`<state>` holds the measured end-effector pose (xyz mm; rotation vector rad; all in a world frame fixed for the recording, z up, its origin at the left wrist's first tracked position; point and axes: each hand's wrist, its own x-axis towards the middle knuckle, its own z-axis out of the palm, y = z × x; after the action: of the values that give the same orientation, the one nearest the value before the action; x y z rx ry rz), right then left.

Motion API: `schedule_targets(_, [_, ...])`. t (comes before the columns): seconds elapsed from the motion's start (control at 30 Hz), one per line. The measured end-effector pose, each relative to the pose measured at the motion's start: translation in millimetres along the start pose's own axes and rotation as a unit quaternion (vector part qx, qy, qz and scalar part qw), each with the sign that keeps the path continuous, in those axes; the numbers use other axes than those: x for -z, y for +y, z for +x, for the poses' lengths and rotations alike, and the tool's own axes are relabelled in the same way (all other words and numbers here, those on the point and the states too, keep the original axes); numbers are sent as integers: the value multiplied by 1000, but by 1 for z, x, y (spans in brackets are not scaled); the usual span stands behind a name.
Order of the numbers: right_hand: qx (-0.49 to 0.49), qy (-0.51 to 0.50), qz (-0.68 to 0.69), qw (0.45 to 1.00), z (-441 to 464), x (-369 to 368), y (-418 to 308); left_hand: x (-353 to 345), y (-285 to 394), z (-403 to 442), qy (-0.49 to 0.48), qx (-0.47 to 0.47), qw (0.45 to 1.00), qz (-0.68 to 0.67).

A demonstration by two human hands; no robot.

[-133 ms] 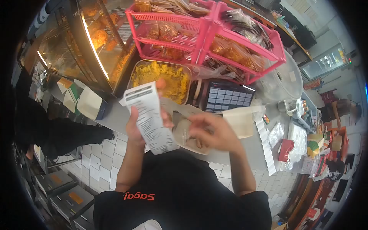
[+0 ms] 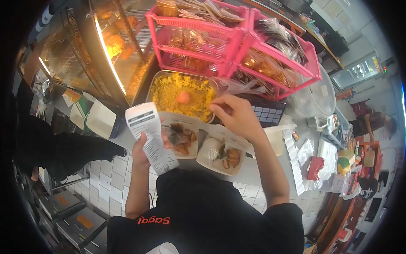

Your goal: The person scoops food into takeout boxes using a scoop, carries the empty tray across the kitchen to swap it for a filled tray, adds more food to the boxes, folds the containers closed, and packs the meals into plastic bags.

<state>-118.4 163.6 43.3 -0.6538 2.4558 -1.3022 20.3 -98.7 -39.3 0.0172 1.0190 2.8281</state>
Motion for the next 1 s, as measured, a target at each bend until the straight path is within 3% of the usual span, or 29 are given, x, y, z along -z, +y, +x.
schedule_targets(0.07, [30, -30, -79, 996, 50, -11, 12, 29, 1, -5, 44, -5, 999, 14])
schedule_targets(0.13, [104, -144, -222, 959, 93, -40, 27, 53, 5, -11, 108, -16, 993, 38])
schedule_targets(0.17, [105, -153, -226, 956, 106, -57, 33, 59, 2, -15, 114, -19, 993, 31])
schedule_targets(0.27, [56, -246, -277, 927, 145, -105, 51, 72, -2, -20, 197, -52, 979, 30])
schedule_targets(0.33, [-49, -383, -262, 885, 163, -131, 62, 79, -1, -20, 224, -73, 972, 23])
schedule_targets(0.43, [-10, -386, -362, 849, 170, -146, 58, 86, 7, -15, 290, -90, 953, 14])
schedule_targets(0.5, [-10, -380, -344, 859, 169, -137, 51, 96, 10, -11, 372, -43, 922, 99])
schedule_targets(0.53, [26, -320, -332, 887, 167, -135, 61, 100, 10, -7, 376, -40, 921, 97])
schedule_targets(0.57, [62, -256, -318, 911, 168, -133, 62, 106, 9, 0, 384, -19, 903, 189])
schedule_targets(0.6, [59, -259, -315, 911, 170, -132, 62, 110, 9, 5, 387, 4, 878, 280])
schedule_targets(0.7, [12, -198, -304, 932, 179, -131, 64, 106, 9, 23, 391, 81, 843, 360])
schedule_targets(0.77, [48, -138, -263, 954, 188, -146, 73, 106, 10, 35, 358, 86, 852, 373])
schedule_targets(0.9, [96, -181, -208, 956, 178, -171, 66, 113, 1, 50, 380, 92, 858, 333])
schedule_targets(1.0, [164, -313, -203, 913, 165, -161, 53, 117, -1, 59, 374, 79, 885, 267])
